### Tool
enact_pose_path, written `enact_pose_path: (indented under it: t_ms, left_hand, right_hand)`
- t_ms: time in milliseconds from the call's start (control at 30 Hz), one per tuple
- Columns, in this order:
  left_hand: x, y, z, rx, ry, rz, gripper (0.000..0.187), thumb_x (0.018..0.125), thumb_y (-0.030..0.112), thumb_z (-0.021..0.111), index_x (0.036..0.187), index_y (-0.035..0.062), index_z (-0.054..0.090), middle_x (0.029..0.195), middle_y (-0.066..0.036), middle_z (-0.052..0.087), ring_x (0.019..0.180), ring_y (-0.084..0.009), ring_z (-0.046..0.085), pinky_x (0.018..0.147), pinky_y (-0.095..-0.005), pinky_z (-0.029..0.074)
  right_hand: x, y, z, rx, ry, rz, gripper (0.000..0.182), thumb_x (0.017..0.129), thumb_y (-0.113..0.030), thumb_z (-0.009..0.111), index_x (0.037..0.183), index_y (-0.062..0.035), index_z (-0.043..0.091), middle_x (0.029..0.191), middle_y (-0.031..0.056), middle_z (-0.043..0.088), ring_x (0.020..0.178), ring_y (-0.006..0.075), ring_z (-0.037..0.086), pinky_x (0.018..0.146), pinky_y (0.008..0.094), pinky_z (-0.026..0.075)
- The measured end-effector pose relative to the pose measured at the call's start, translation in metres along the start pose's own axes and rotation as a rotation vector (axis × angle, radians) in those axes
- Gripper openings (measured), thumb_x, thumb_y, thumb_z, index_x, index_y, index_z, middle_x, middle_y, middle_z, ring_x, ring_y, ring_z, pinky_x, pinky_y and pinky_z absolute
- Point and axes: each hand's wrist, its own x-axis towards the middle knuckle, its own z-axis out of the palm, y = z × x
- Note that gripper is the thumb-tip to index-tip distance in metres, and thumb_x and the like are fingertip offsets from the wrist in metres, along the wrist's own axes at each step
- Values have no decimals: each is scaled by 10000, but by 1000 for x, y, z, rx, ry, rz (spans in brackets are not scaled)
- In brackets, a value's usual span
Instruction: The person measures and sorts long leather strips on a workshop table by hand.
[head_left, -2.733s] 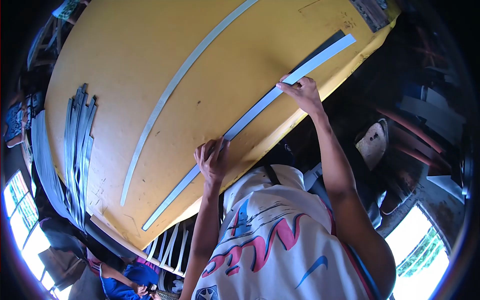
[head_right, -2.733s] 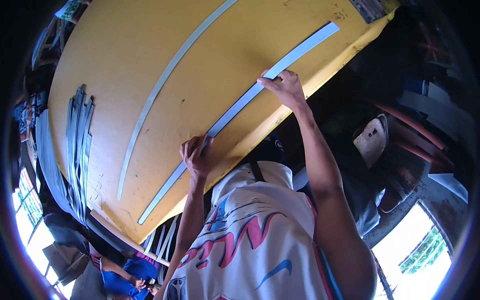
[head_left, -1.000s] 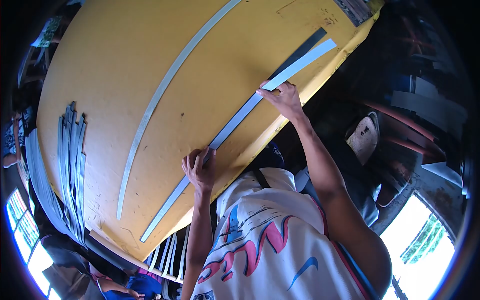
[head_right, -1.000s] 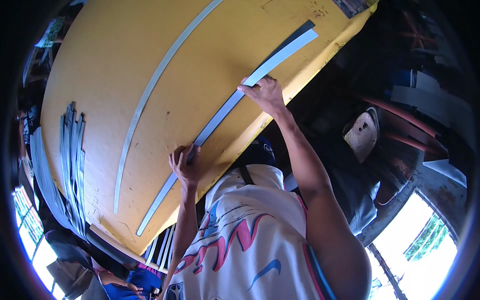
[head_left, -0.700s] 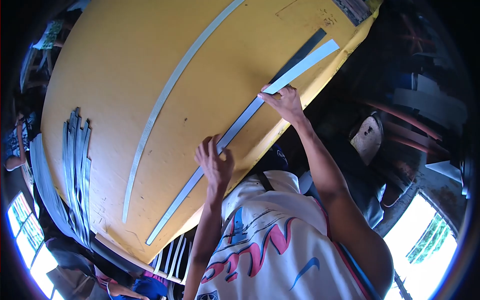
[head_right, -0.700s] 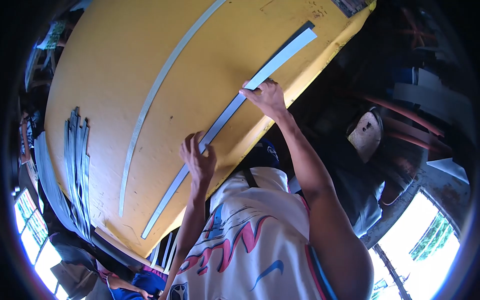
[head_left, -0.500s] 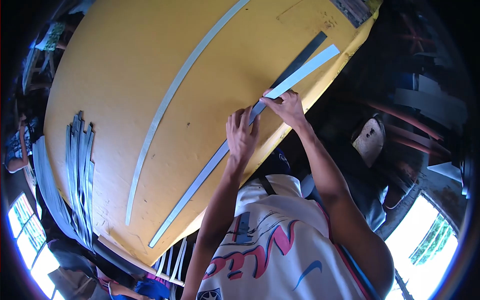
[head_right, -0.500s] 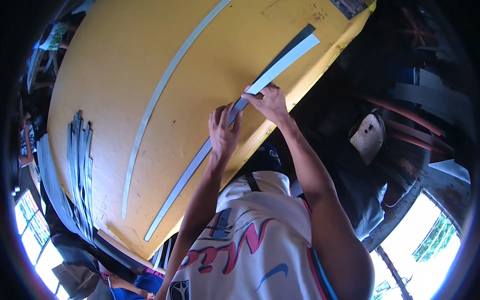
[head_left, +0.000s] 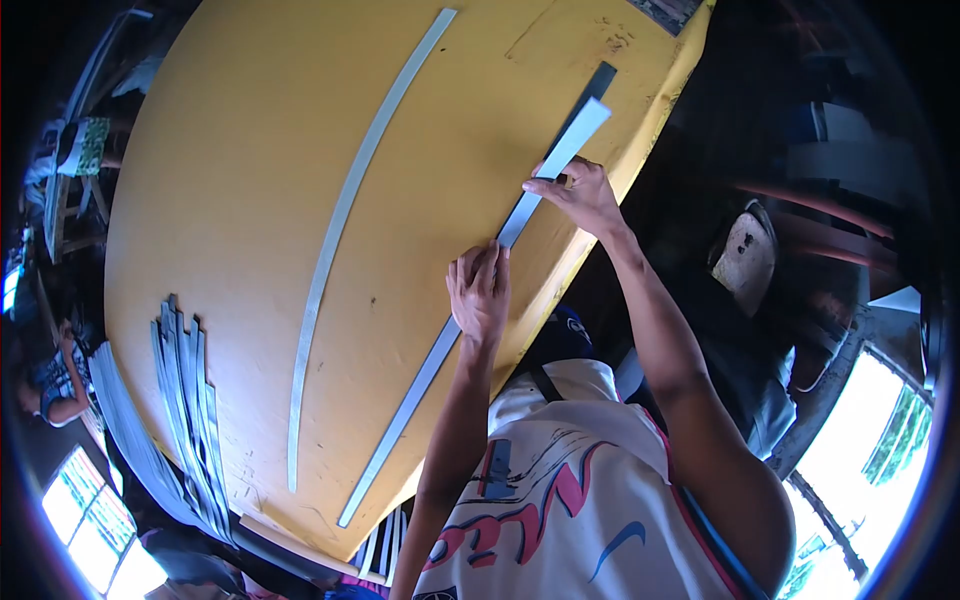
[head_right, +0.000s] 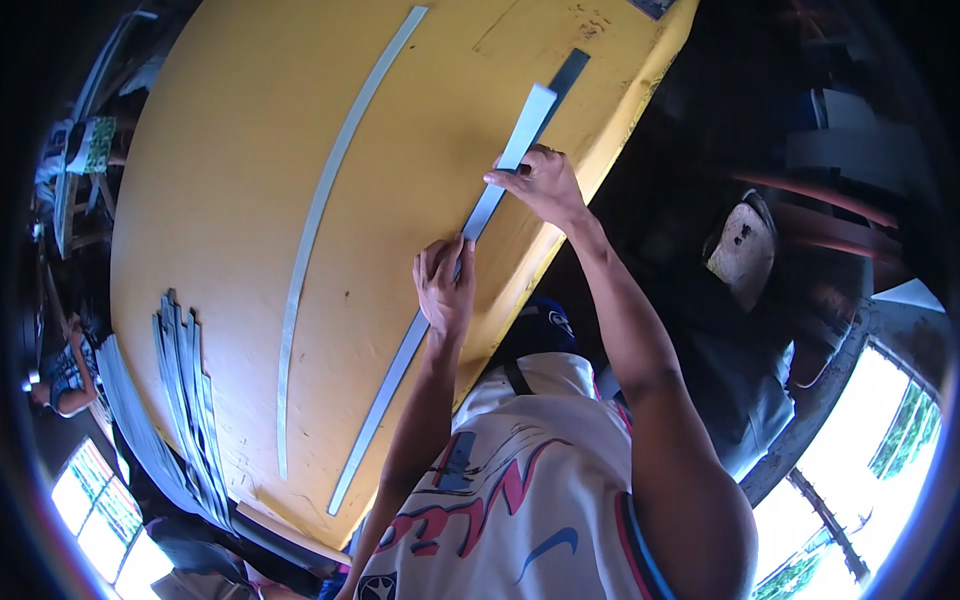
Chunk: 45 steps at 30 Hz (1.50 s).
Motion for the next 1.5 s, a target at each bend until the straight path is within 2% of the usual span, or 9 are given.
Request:
enact_pose_path:
  t_ms: [167, 333, 567, 833, 967, 1033, 1233, 1367, 1500]
  left_hand:
    - [1, 5, -2, 15, -17, -14, 201, 841, 123, 791, 1031, 81, 744, 989, -61, 669, 901, -244, 625, 828, -388, 483]
    - [1, 1, 0, 39, -9, 28, 232, 849, 145, 786, 1071, 109, 727, 1006, -52, 652, 884, -246, 614, 780, -377, 480]
    - [1, 0, 0, 52, -21, 47, 268, 850, 144, 786, 1106, 112, 712, 1005, -62, 651, 870, -249, 612, 771, -384, 480]
    - [0, 1, -1, 119, -94, 31, 328, 873, 182, 760, 1195, 226, 724, 1010, -29, 597, 879, -222, 577, 772, -391, 471]
    - [0, 5, -4, 116, -128, 13, 306, 886, 141, 736, 1187, 199, 727, 984, -45, 593, 901, -235, 577, 806, -399, 460]
    - [0, 2, -2, 143, -114, 39, 349, 860, 181, 760, 1198, 263, 728, 1014, -14, 554, 869, -209, 559, 771, -391, 464]
    - [-2, -1, -2, 143, -126, 45, 387, 841, 148, 753, 1206, 272, 722, 1023, -21, 549, 878, -222, 558, 773, -396, 466]
    - [-2, 1, -4, 163, -140, 48, 402, 836, 130, 746, 1210, 274, 719, 1033, -17, 554, 897, -229, 560, 786, -404, 461]
    - [7, 15, -1, 126, -260, 89, 446, 840, 24, 660, 1271, 135, 675, 1218, -63, 591, 1052, -272, 576, 904, -425, 448]
  right_hand:
    - [2, 5, -1, -62, 19, 62, 287, 804, -302, 831, 920, -51, 755, 840, 98, 722, 711, 173, 699, 659, 297, 550]
    - [1, 18, 1, -56, 91, -114, 285, 782, -295, 841, 898, -49, 755, 840, 108, 724, 691, 199, 702, 663, 326, 564]
    - [3, 13, -1, -207, 94, -126, 244, 773, -285, 836, 832, -62, 759, 798, 78, 730, 751, 233, 691, 709, 358, 553]
    - [3, 19, 0, -241, 75, -99, 255, 769, -327, 835, 816, -87, 763, 780, 78, 724, 763, 252, 678, 744, 375, 541]
    - [3, 22, 1, -250, 67, -102, 256, 765, -331, 839, 812, -91, 763, 773, 79, 721, 753, 253, 675, 734, 376, 538]
    - [3, 22, 1, -259, 79, -117, 260, 763, -337, 840, 812, -94, 763, 763, 78, 717, 738, 256, 671, 726, 377, 535]
    - [3, 20, 1, -263, 87, -141, 256, 764, -335, 839, 809, -96, 760, 751, 77, 712, 733, 261, 674, 718, 377, 537]
    - [3, 19, 1, -278, 92, -158, 248, 765, -325, 837, 802, -94, 756, 751, 81, 711, 737, 263, 677, 719, 378, 539]
    - [4, 21, 1, -271, 100, -174, 245, 764, -321, 833, 799, -92, 753, 756, 81, 710, 745, 260, 678, 722, 381, 541]
